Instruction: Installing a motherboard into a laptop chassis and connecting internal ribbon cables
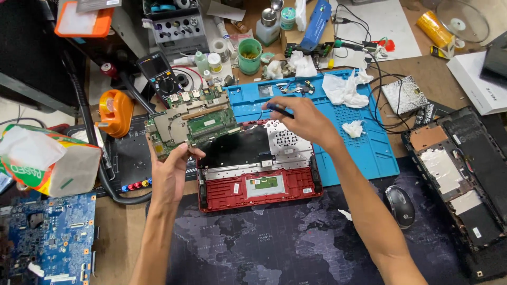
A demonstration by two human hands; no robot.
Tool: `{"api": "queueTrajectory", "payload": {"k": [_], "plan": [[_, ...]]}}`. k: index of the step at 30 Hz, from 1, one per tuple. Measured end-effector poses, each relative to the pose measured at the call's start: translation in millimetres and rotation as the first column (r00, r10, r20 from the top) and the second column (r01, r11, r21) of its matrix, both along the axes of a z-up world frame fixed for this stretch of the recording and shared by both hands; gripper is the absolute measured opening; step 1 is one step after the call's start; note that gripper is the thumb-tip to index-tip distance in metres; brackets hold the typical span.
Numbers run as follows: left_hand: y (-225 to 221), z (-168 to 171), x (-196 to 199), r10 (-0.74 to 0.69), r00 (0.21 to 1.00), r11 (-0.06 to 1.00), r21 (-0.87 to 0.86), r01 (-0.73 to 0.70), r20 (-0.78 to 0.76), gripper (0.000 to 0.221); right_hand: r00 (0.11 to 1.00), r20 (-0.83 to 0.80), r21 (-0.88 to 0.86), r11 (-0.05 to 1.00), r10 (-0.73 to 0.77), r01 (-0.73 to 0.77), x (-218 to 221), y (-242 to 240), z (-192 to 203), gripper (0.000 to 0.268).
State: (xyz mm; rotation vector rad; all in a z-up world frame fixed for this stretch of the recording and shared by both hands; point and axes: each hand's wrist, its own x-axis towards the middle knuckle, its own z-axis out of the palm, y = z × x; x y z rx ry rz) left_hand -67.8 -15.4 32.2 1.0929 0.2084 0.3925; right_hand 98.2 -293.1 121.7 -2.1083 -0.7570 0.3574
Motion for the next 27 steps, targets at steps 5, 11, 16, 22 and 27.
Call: {"api": "queueTrajectory", "payload": {"k": [5,11,16,22,27], "plan": [[-4.1,20.7,-0.5,-0.018,0.998,0.999,-0.037,0.016,-0.062,0.100,0.996,-0.064,-0.070,0.995,0.065,-0.070,-11.7,16.9,-13.1,0.028],[1.8,-16.2,7.4,-0.119,0.986,0.985,-0.137,0.103,-0.116,0.100,0.990,-0.142,-0.016,1.000,0.017,-0.020,3.2,16.7,-31.7,0.022],[-2.7,-51.3,18.3,-0.243,0.962,0.964,-0.139,0.226,-0.127,0.096,0.981,-0.190,0.035,0.999,-0.034,0.042,4.9,13.5,-41.5,0.028],[-22.3,-6.8,25.6,-0.270,0.939,0.951,-0.213,0.225,-0.211,0.109,0.961,-0.247,0.099,0.984,-0.123,0.151,6.7,11.1,-40.2,0.029],[-23.5,-4.0,21.7,-0.301,0.932,0.950,-0.151,0.274,-0.200,0.101,0.938,-0.313,0.134,0.970,-0.152,0.202,10.1,11.9,-45.9,0.032]]}}
